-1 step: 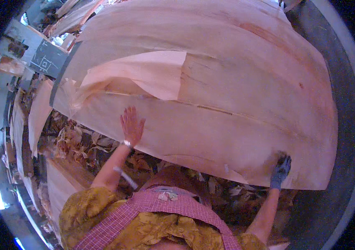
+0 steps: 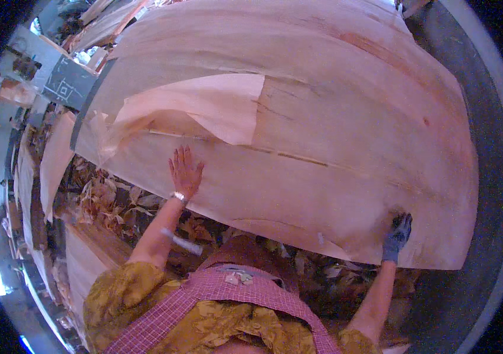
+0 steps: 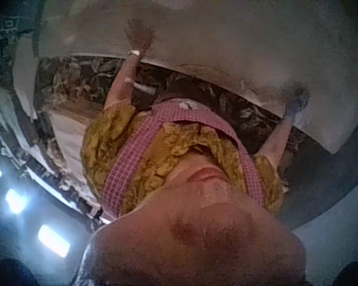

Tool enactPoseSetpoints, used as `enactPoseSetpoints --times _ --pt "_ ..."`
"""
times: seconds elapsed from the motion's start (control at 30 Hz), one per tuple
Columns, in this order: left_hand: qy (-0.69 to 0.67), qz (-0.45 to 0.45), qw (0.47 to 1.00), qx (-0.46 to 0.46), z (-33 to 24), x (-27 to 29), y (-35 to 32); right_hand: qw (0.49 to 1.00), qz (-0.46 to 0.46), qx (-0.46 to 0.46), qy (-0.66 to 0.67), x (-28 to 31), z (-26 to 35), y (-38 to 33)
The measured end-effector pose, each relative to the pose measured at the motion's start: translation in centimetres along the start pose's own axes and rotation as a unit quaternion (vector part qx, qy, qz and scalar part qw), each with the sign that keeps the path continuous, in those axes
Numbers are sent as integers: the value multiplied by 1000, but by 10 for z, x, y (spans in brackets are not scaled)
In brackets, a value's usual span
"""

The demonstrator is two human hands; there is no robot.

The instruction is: The person peels strips of thin wood veneer from a stack, smooths them by hand on a table, and trims the edges with a utility knife.

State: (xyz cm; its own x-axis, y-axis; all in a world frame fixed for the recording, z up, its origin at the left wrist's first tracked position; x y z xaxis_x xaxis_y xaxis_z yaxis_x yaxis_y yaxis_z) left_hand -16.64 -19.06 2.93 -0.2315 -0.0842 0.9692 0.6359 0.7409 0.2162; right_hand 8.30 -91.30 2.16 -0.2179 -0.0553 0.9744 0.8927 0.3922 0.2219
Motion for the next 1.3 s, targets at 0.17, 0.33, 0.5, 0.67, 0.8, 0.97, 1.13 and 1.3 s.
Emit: enactPoseSetpoints --times 0.17,0.33,0.5,0.67,0.8,0.97,1.13,1.3 --pt "-14 97 995 28 -9 -7 -10 999 29 14 17 -23 -9 -20" --pt "7 111 994 13 -12 11 -87 997 31 -28 58 2 -32 -79" --pt "-44 202 978 16 -38 30 -114 991 76 -107 3 7 -85 -114" --pt "-42 29 998 -39 -13 27 -77 983 14 177 49 35 102 -16" --pt "-45 51 991 -113 -27 23 -63 991 70 109 18 10 101 3" --pt "-92 73 979 -165 -38 20 -43 975 126 159 -95 -16 79 18" --pt "-275 56 956 -87 -62 46 -25 991 52 82 -90 25 55 26" --pt "-542 135 738 379 58 -31 -10 907 1 57 417 67 261 112"
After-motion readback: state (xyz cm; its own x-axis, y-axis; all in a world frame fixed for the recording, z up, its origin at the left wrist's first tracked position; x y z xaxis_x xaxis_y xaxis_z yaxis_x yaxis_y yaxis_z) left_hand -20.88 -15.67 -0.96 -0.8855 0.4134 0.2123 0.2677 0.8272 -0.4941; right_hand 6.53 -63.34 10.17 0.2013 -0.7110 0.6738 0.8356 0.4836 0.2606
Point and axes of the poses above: each hand's wrist, its own y-axis towards the middle knuckle, its own x-axis out of the back of the hand, z = x × y, the point moved 10 cm from there along y, towards the middle knuckle, and after that the axes turned 11 degrees about x, right-handed, at the moved point
